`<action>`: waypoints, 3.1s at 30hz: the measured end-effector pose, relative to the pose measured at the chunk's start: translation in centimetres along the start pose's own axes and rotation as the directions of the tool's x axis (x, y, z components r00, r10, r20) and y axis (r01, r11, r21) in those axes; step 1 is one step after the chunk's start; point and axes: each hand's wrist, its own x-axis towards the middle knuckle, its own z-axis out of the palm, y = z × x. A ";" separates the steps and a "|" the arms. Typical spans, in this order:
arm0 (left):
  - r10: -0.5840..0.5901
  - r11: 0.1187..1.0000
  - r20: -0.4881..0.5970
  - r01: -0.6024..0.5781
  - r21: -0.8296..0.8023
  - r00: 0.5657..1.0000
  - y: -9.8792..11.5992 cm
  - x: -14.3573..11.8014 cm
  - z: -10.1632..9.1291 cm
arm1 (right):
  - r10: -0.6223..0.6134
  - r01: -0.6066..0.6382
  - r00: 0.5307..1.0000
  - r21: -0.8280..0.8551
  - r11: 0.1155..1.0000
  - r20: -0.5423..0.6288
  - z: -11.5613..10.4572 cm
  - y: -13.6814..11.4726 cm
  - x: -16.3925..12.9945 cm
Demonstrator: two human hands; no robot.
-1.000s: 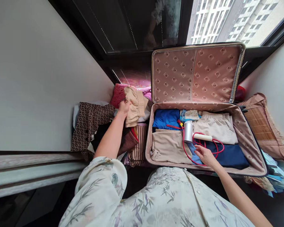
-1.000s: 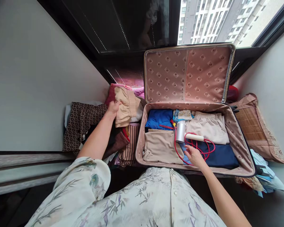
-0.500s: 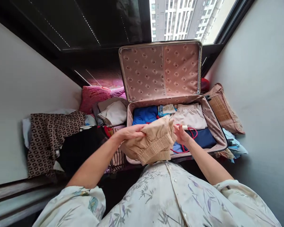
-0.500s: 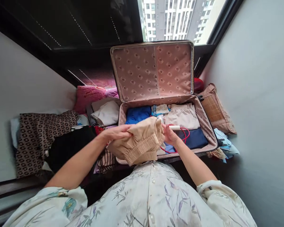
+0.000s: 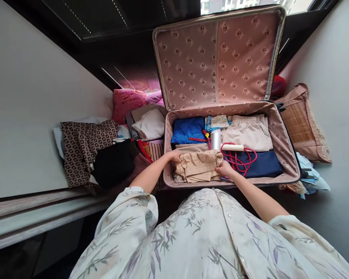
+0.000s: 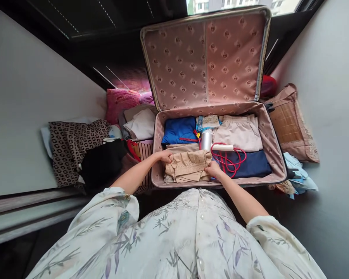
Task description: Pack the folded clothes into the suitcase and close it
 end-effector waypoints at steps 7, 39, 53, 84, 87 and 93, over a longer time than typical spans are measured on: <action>0.015 0.998 0.007 -0.015 -0.064 1.000 0.2 -0.8 0.9 | 0.042 -0.043 0.999 0.059 0.997 0.021 0.0 1.1 0.4; -0.143 0.983 -0.556 0.185 0.020 0.819 0.9 8.7 -5.9 | -0.425 0.143 0.898 -0.836 0.529 -0.115 1.8 -9.8 17.9; -0.011 0.995 -0.751 -0.070 -0.076 0.660 -4.8 3.3 -10.3 | -0.261 0.120 0.965 -0.926 0.358 0.025 1.9 -9.3 20.5; -0.109 0.938 -0.778 -0.194 -0.286 0.619 -9.7 -14.6 -25.1 | -0.712 0.607 0.703 -0.520 0.601 -0.003 1.3 -11.4 4.8; -0.084 0.863 -0.812 -0.365 -0.349 0.577 -5.0 -18.7 -23.9 | -0.746 0.652 0.666 -0.489 0.580 0.004 3.3 -15.2 4.3; 0.002 0.802 -0.806 -0.482 -0.352 0.592 5.6 -23.6 -21.5 | -0.820 0.576 0.544 -0.631 0.519 -0.178 6.8 -22.1 3.4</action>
